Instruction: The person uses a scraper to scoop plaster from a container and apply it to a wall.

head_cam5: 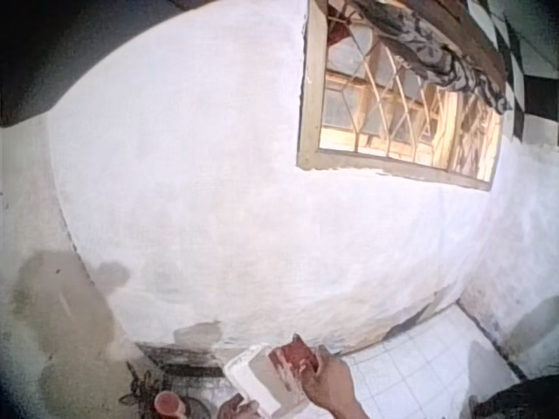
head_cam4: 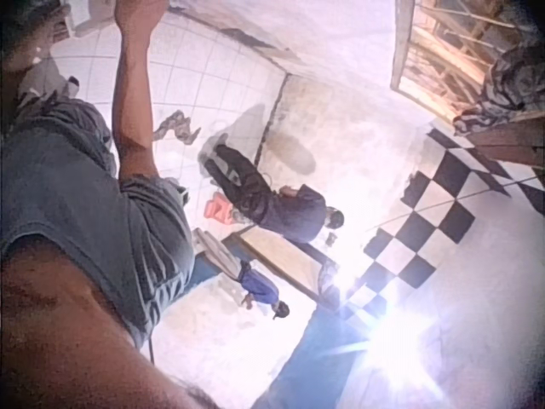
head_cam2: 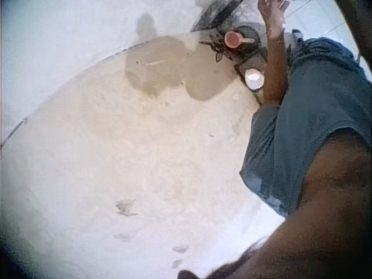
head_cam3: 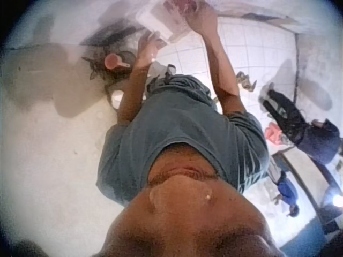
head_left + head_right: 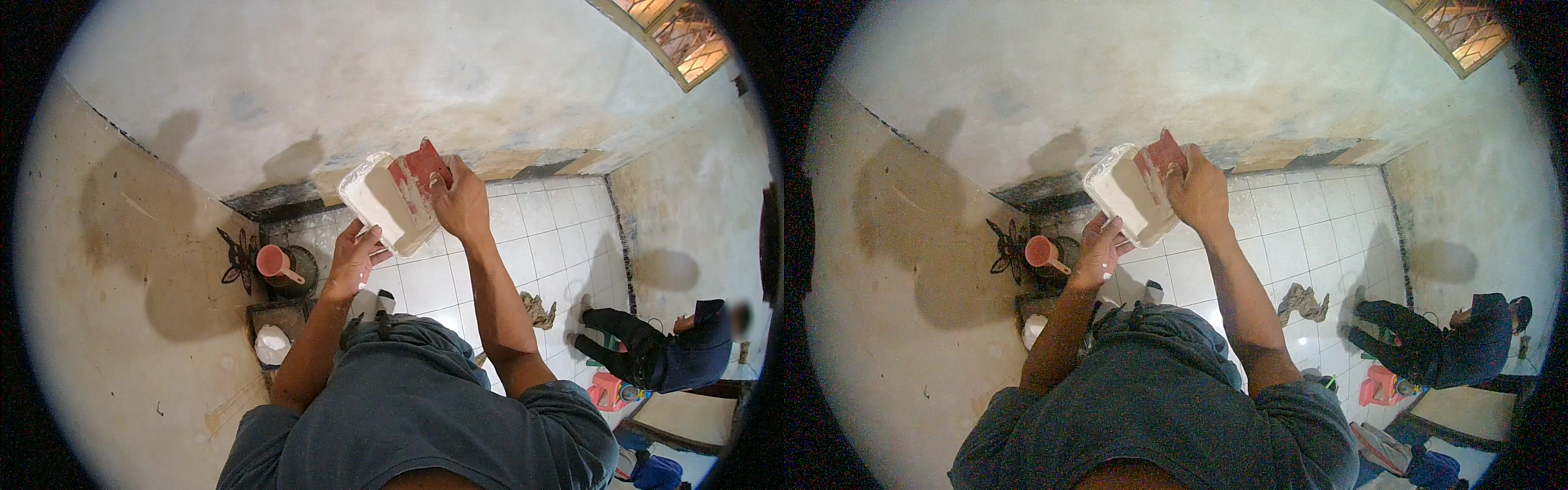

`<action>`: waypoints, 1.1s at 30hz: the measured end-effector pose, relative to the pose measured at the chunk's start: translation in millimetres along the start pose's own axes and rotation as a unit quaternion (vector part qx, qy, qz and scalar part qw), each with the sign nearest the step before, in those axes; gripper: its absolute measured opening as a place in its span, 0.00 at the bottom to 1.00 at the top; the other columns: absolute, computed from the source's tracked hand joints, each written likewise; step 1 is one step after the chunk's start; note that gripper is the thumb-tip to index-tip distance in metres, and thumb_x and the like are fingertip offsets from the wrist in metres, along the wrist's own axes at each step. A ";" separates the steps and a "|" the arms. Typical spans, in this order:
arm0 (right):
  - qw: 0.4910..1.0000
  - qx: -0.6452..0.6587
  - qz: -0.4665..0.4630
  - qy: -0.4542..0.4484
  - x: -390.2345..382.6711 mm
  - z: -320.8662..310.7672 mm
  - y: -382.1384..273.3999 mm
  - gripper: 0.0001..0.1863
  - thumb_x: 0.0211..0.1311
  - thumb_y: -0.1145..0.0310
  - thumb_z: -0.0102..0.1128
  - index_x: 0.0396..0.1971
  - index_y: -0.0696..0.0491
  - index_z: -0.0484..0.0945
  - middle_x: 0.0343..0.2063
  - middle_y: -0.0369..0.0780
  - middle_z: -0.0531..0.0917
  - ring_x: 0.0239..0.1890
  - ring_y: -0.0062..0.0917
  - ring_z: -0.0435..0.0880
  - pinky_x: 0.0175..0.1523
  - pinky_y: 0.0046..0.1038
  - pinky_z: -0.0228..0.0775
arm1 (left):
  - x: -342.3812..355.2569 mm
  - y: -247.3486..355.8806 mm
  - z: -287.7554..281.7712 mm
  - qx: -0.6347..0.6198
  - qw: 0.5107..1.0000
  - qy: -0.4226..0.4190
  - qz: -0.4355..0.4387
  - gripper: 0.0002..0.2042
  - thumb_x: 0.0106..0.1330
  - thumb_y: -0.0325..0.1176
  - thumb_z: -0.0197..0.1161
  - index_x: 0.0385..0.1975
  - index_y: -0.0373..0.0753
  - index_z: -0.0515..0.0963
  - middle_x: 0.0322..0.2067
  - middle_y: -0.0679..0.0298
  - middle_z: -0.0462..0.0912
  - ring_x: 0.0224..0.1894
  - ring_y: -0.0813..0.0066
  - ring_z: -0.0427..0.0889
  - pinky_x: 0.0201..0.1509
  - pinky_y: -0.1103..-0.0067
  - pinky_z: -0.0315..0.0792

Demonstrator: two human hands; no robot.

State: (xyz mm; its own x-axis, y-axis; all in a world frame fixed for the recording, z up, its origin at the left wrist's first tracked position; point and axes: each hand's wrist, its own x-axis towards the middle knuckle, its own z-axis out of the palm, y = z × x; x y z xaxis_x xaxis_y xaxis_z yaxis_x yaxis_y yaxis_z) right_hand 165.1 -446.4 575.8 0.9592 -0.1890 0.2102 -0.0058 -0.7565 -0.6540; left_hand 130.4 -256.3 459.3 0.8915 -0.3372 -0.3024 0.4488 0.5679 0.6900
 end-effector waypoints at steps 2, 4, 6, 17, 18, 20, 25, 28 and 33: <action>0.998 0.057 -0.017 -0.010 2.8 4.6 7.4 0.09 0.58 0.70 0.56 0.30 0.61 0.72 0.27 0.56 0.80 0.35 0.55 0.79 0.39 0.42 0.71 | -0.4 2.5 1.9 0.006 1.000 -0.006 -0.001 0.21 0.67 0.35 0.61 0.58 0.37 0.68 0.48 0.57 0.80 0.47 0.66 0.82 0.52 0.66 0.79; 0.998 0.052 -0.013 -0.015 0.9 5.5 4.1 0.09 0.58 0.70 0.56 0.30 0.61 0.72 0.27 0.56 0.80 0.35 0.55 0.79 0.39 0.42 0.71 | -1.1 4.9 4.3 0.009 1.000 -0.008 0.004 0.22 0.67 0.35 0.62 0.59 0.37 0.67 0.49 0.57 0.80 0.48 0.65 0.82 0.52 0.65 0.78; 0.999 0.046 -0.007 -0.020 -2.7 10.5 1.8 0.08 0.58 0.70 0.56 0.30 0.61 0.73 0.27 0.57 0.80 0.35 0.55 0.79 0.39 0.41 0.71 | -1.8 8.1 6.6 0.020 1.000 -0.009 0.001 0.22 0.67 0.35 0.62 0.59 0.38 0.67 0.49 0.57 0.79 0.48 0.65 0.82 0.52 0.65 0.78; 0.991 0.053 -0.080 -0.090 -20.8 24.8 -13.1 0.10 0.59 0.69 0.56 0.38 0.58 0.72 0.26 0.55 0.80 0.32 0.54 0.80 0.36 0.46 0.71 | 1.5 4.3 1.5 0.027 1.000 -0.004 -0.002 0.24 0.67 0.36 0.62 0.59 0.36 0.66 0.49 0.57 0.79 0.48 0.65 0.82 0.53 0.66 0.78; 0.992 0.044 -0.075 -0.086 -21.6 23.4 -14.9 0.10 0.60 0.69 0.56 0.38 0.58 0.72 0.26 0.55 0.80 0.31 0.54 0.80 0.35 0.46 0.71 | 0.4 5.6 1.9 0.023 1.000 -0.003 -0.001 0.23 0.67 0.36 0.62 0.60 0.36 0.66 0.49 0.56 0.79 0.47 0.65 0.82 0.53 0.66 0.78; 0.990 0.044 -0.104 -0.087 -23.4 20.7 -19.4 0.10 0.60 0.69 0.56 0.39 0.58 0.72 0.25 0.55 0.80 0.30 0.54 0.80 0.35 0.46 0.72 | 0.4 6.2 1.5 0.018 1.000 -0.003 -0.002 0.23 0.68 0.35 0.61 0.60 0.36 0.66 0.49 0.56 0.79 0.47 0.64 0.82 0.52 0.67 0.79; 0.988 -0.019 -0.121 -0.098 -30.4 27.7 -20.3 0.09 0.60 0.68 0.55 0.37 0.57 0.72 0.22 0.53 0.80 0.28 0.53 0.80 0.32 0.48 0.71 | 2.8 4.9 5.6 0.024 1.000 0.007 -0.010 0.21 0.68 0.33 0.60 0.59 0.35 0.66 0.47 0.55 0.79 0.45 0.64 0.83 0.51 0.67 0.79; 0.992 -0.030 -0.088 -0.081 -30.2 28.8 -17.1 0.09 0.60 0.68 0.56 0.37 0.57 0.73 0.22 0.54 0.80 0.28 0.53 0.80 0.31 0.48 0.71 | 2.0 -0.3 1.7 -0.007 1.000 -0.001 -0.012 0.21 0.68 0.33 0.61 0.59 0.35 0.67 0.47 0.55 0.80 0.45 0.64 0.83 0.51 0.66 0.79; 0.998 -0.012 -0.062 -0.012 -10.9 16.3 -1.5 0.09 0.59 0.68 0.56 0.34 0.58 0.72 0.23 0.54 0.80 0.28 0.53 0.80 0.33 0.47 0.71 | -1.8 -2.6 -2.4 0.003 1.000 0.010 -0.018 0.22 0.67 0.33 0.62 0.58 0.37 0.68 0.48 0.55 0.79 0.46 0.64 0.83 0.52 0.66 0.79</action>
State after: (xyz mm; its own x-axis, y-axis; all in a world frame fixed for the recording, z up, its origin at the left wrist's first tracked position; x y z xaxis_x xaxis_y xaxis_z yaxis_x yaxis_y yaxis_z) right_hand 159.3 -433.0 562.7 0.9594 -0.0783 0.2710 0.1072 -0.7874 -0.6070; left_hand 127.7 -255.3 456.5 0.8762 -0.3421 -0.3395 0.4798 0.5515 0.6824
